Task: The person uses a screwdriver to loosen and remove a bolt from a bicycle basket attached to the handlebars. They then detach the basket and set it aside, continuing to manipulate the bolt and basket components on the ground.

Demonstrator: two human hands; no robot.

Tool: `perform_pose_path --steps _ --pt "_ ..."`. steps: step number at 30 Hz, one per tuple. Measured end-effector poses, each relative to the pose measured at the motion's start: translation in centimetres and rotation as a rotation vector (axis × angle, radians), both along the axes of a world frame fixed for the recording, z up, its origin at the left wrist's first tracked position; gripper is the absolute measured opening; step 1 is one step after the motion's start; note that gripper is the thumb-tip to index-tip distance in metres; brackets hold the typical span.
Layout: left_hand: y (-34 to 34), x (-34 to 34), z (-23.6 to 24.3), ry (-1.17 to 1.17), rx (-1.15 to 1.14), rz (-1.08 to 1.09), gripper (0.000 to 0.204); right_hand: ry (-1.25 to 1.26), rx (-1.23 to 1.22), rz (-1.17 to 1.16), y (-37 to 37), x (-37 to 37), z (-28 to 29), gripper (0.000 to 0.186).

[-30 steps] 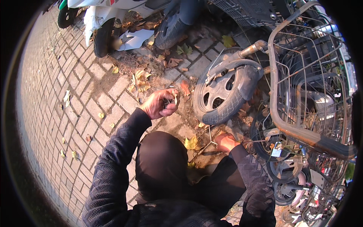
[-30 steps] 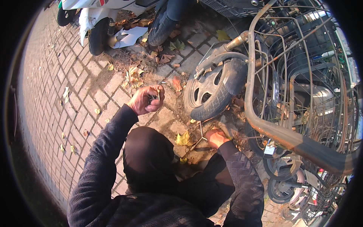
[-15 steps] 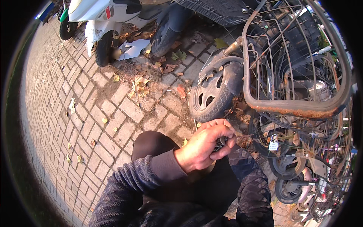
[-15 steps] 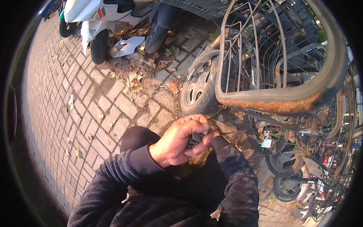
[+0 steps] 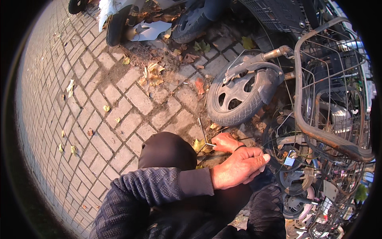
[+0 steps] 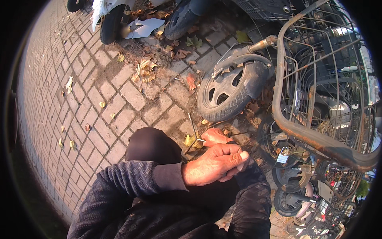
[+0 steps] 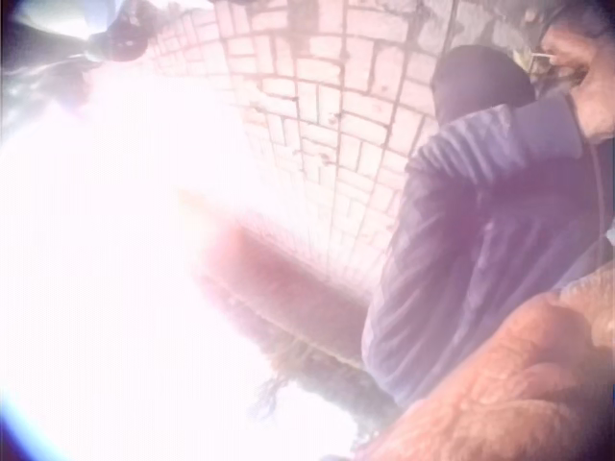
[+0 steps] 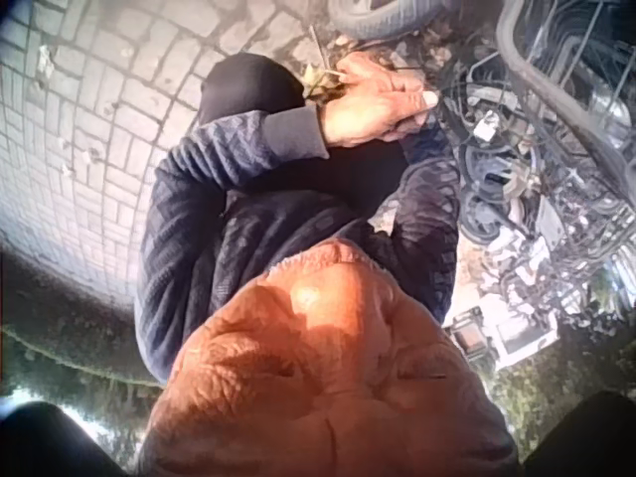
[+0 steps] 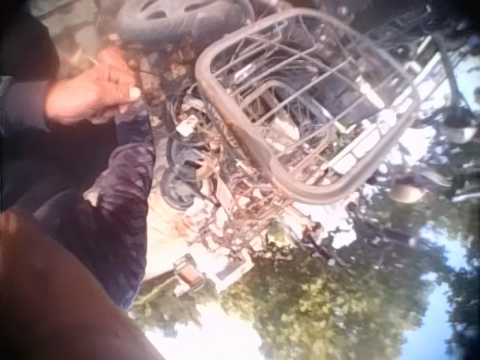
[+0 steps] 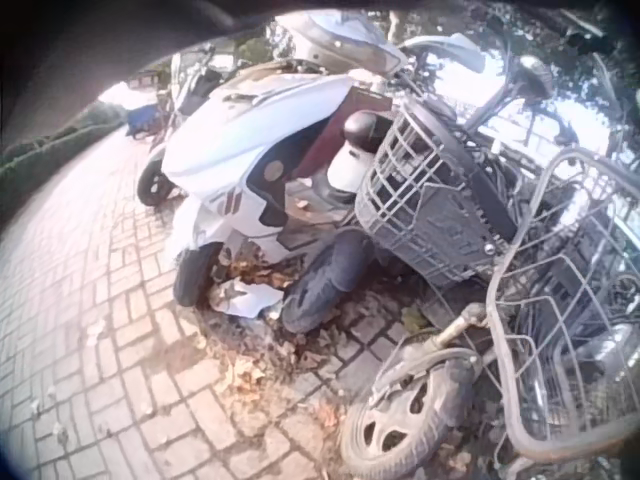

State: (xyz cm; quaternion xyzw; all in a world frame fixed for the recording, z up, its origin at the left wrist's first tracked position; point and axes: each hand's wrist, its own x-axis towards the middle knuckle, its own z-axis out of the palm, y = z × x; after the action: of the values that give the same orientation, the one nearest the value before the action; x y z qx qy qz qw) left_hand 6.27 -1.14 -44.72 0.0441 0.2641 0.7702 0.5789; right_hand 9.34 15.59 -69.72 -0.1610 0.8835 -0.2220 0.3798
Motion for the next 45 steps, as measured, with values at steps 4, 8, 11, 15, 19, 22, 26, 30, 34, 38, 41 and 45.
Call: perform_pose_path --steps 4,8,11,15,19,22,26,30,34,38,41,45 --pt "-0.5 -2.1 -0.3 0.069 0.015 0.018 0.033 -0.015 0.02 0.026 -1.0 -0.9 0.2 0.021" --pt "-1.0 -4.8 -0.4 0.09 -0.033 0.0 0.038 -0.015 0.043 0.034 -1.3 -1.5 -0.1 0.021" --pt "-1.5 -6.0 -0.1 0.161 -0.097 -0.04 0.045 0.01 0.062 0.054 -1.4 -1.4 -1.0 0.02" --pt "-1.3 -6.0 0.0 0.128 0.038 -0.027 0.044 0.092 0.119 0.114 -1.1 -0.7 -2.9 0.02" --pt "-0.8 -5.4 -0.6 0.167 0.042 -0.015 0.044 0.122 0.099 0.108 -0.5 -0.2 -4.0 0.02" --pt "-0.7 -5.3 -1.0 0.267 -0.036 0.03 0.042 0.139 0.072 0.107 -0.4 0.0 -4.3 0.02" --pt "-1.1 -5.5 -0.7 0.318 -0.054 0.08 0.038 0.116 0.112 0.114 -0.5 -0.1 -4.5 0.021" --pt "-1.5 -6.0 -0.4 0.353 -0.074 0.083 0.037 0.141 0.097 0.115 -0.5 -0.1 -4.7 0.021" --pt "-1.6 -6.5 -0.6 0.369 -0.091 0.038 0.035 0.145 0.075 0.093 -0.4 -0.1 -4.9 0.022" --pt "-1.3 -6.5 -0.6 0.356 -0.074 0.055 0.04 0.126 0.104 0.115 -0.2 0.0 -5.1 0.022" --pt "-1.0 -6.5 -0.7 0.378 -0.08 0.05 0.04 0.135 0.097 0.11 -0.1 0.0 -5.1 0.023" --pt "-0.9 -6.4 -0.7 0.378 -0.089 0.051 0.04 0.166 0.071 0.097 -0.1 0.1 -5.2 0.022"
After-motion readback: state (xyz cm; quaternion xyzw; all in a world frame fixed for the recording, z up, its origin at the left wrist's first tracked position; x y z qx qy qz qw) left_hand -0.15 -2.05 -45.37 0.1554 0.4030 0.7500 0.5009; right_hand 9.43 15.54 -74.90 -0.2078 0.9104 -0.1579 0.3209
